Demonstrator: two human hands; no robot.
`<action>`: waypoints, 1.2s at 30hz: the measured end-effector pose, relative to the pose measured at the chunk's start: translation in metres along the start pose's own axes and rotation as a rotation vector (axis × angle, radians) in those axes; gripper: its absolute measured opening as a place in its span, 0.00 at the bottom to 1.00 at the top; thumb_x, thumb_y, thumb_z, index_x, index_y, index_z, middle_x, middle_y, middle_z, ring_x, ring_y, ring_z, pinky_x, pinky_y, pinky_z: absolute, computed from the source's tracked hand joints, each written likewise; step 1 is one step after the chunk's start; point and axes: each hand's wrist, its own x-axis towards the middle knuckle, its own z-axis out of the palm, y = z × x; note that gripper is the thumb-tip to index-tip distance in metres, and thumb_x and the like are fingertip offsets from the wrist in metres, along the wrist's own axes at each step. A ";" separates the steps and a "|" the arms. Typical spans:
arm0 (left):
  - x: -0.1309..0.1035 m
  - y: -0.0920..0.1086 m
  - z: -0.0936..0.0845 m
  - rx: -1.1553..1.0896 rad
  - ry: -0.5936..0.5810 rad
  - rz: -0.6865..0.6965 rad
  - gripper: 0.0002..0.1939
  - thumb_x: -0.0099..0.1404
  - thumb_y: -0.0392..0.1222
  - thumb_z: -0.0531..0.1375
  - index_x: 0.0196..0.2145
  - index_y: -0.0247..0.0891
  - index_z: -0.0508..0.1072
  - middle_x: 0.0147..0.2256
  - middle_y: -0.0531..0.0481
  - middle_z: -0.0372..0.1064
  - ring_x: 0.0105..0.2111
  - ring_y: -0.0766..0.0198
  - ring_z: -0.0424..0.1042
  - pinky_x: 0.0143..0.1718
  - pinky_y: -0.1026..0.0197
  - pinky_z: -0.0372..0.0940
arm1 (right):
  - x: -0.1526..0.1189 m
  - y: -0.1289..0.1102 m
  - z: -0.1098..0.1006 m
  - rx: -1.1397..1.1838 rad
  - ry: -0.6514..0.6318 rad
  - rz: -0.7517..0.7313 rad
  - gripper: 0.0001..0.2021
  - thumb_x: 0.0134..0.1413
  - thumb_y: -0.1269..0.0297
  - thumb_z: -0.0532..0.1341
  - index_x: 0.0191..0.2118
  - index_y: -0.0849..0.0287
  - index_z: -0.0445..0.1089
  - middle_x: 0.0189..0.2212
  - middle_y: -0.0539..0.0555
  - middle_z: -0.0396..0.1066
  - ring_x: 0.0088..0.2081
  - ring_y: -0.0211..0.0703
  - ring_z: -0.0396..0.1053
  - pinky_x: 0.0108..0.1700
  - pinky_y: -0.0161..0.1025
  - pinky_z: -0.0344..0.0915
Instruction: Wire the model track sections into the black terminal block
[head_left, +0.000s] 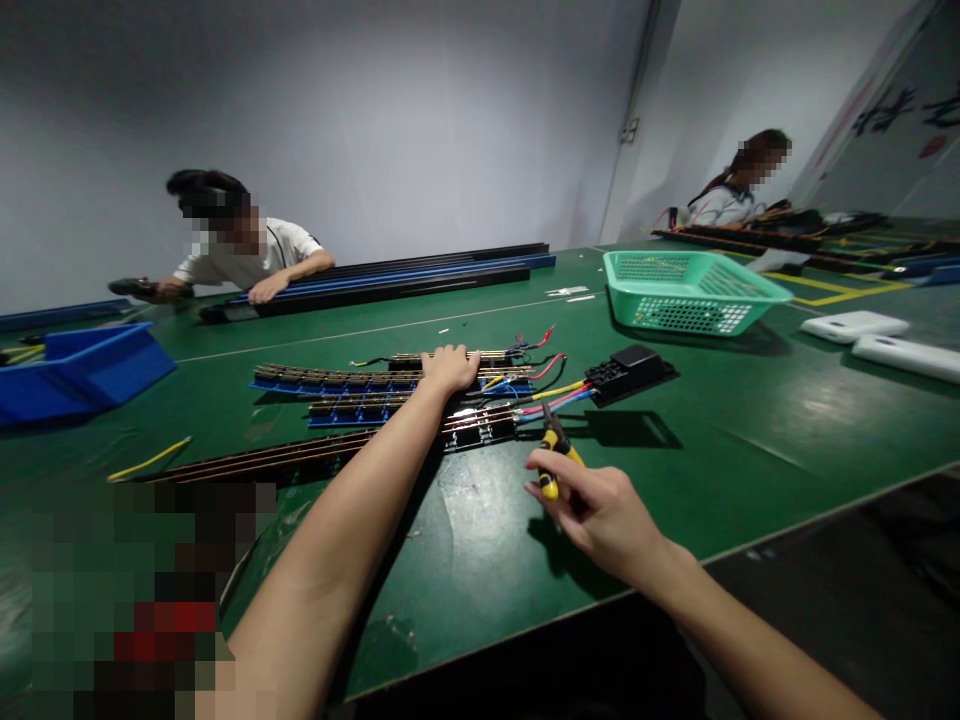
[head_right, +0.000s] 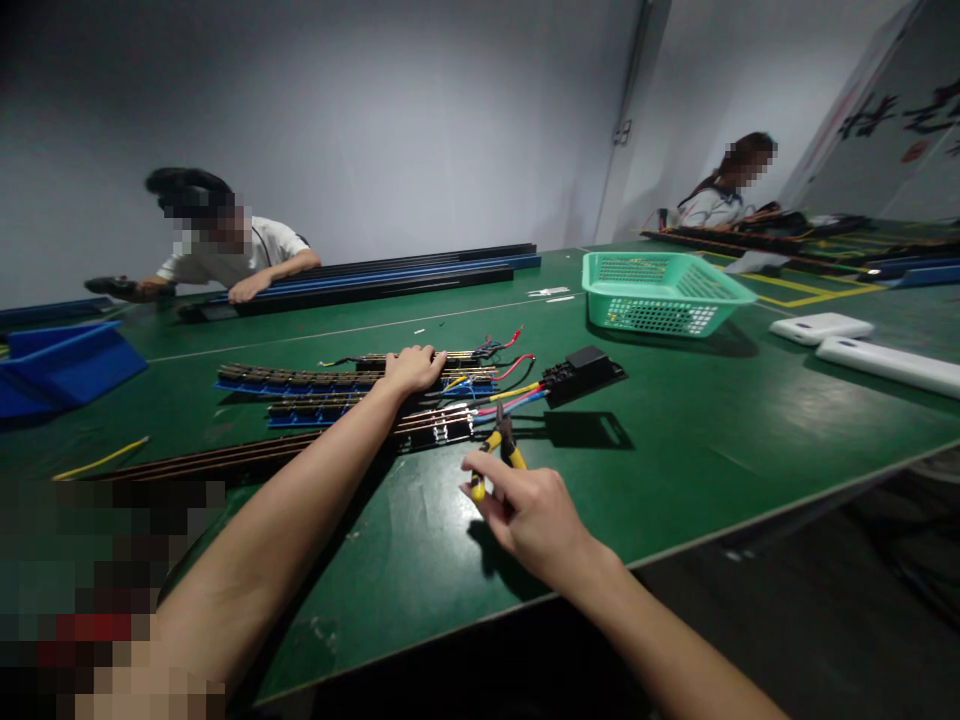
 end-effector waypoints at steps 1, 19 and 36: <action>0.000 0.000 0.000 0.003 -0.003 -0.001 0.31 0.72 0.57 0.38 0.55 0.38 0.71 0.57 0.37 0.67 0.57 0.45 0.65 0.56 0.39 0.56 | -0.002 0.003 0.001 -0.065 -0.019 -0.065 0.13 0.60 0.72 0.56 0.48 0.60 0.73 0.22 0.50 0.74 0.18 0.33 0.64 0.24 0.31 0.57; 0.001 0.001 -0.002 0.023 -0.020 -0.016 0.31 0.72 0.58 0.39 0.56 0.39 0.70 0.57 0.37 0.67 0.57 0.45 0.65 0.55 0.40 0.56 | 0.004 0.003 -0.016 -0.026 -0.235 0.145 0.07 0.61 0.57 0.59 0.37 0.55 0.65 0.22 0.46 0.63 0.22 0.38 0.60 0.28 0.35 0.53; 0.000 0.000 -0.003 0.026 -0.030 -0.015 0.31 0.72 0.57 0.37 0.56 0.39 0.69 0.57 0.37 0.67 0.57 0.45 0.65 0.55 0.40 0.57 | -0.004 -0.015 -0.005 0.488 0.142 0.523 0.14 0.63 0.49 0.56 0.43 0.54 0.63 0.29 0.50 0.72 0.22 0.36 0.60 0.24 0.33 0.58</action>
